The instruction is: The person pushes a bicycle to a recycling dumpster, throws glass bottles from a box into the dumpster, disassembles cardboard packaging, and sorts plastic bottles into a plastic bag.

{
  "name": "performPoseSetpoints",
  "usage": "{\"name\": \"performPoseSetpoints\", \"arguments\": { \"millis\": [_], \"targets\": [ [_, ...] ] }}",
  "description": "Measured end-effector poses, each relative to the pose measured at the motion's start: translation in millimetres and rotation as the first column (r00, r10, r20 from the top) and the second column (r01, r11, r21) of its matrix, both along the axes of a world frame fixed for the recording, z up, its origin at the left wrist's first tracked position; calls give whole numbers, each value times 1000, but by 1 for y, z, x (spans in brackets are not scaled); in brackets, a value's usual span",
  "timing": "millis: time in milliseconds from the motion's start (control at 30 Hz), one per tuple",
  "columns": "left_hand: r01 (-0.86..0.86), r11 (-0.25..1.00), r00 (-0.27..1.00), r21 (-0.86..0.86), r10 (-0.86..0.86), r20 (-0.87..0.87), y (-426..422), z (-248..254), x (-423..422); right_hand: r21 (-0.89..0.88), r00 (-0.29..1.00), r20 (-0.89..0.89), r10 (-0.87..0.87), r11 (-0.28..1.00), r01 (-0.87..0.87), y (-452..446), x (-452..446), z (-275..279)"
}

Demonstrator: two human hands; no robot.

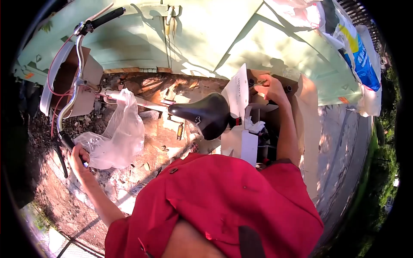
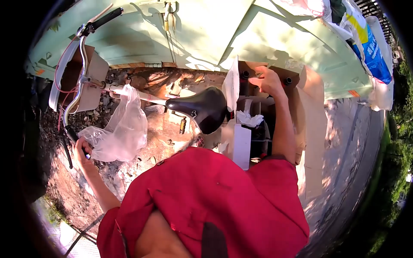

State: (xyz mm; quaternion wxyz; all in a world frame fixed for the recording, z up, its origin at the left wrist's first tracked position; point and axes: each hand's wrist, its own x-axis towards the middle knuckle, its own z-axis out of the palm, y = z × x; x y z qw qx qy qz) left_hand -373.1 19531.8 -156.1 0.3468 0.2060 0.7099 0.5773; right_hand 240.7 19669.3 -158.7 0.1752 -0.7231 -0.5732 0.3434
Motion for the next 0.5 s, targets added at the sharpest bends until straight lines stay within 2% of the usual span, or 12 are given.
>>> {"name": "performPoseSetpoints", "arguments": {
  "millis": [33, 67, 133, 233, 333, 367, 400, 500],
  "targets": [
    [35, 999, 999, 2, -35, 15, -2, -4, -7, 138, 986, 125, 112, 982, -130, 10, 2, -29],
    [70, 998, 997, 5, -70, 31, -5, -9, -14, -5, 986, 159, 49, 999, -48, 13, -21, -20],
    [51, 999, 998, 1, -51, 36, -4, -9, -13, 227, 842, 516, 159, 922, -313, 21, -20, -54],
    [51, 999, 998, -3, -51, 37, -3, -9, -16, 347, 866, 497, 58, 901, -259, 12, -24, -51],
    [3, 1000, 1000, -13, -2, 21, -2, -7, -11, 341, 920, 380, -93, 939, -46, 1, -14, -33],
    [-20, 1000, 1000, -22, 20, 10, -2, -5, -9, 432, 953, 269, -140, 902, 11, 1, -2, -33],
    [-19, 1000, 1000, -16, 19, 24, -3, -4, -9, 567, 968, 180, -174, 823, 43, -4, -7, -10],
    [22, 1000, 999, -1, -21, 48, -3, -10, -15, 581, 956, 71, -285, 791, 192, -15, -5, 55]
  ]
}}
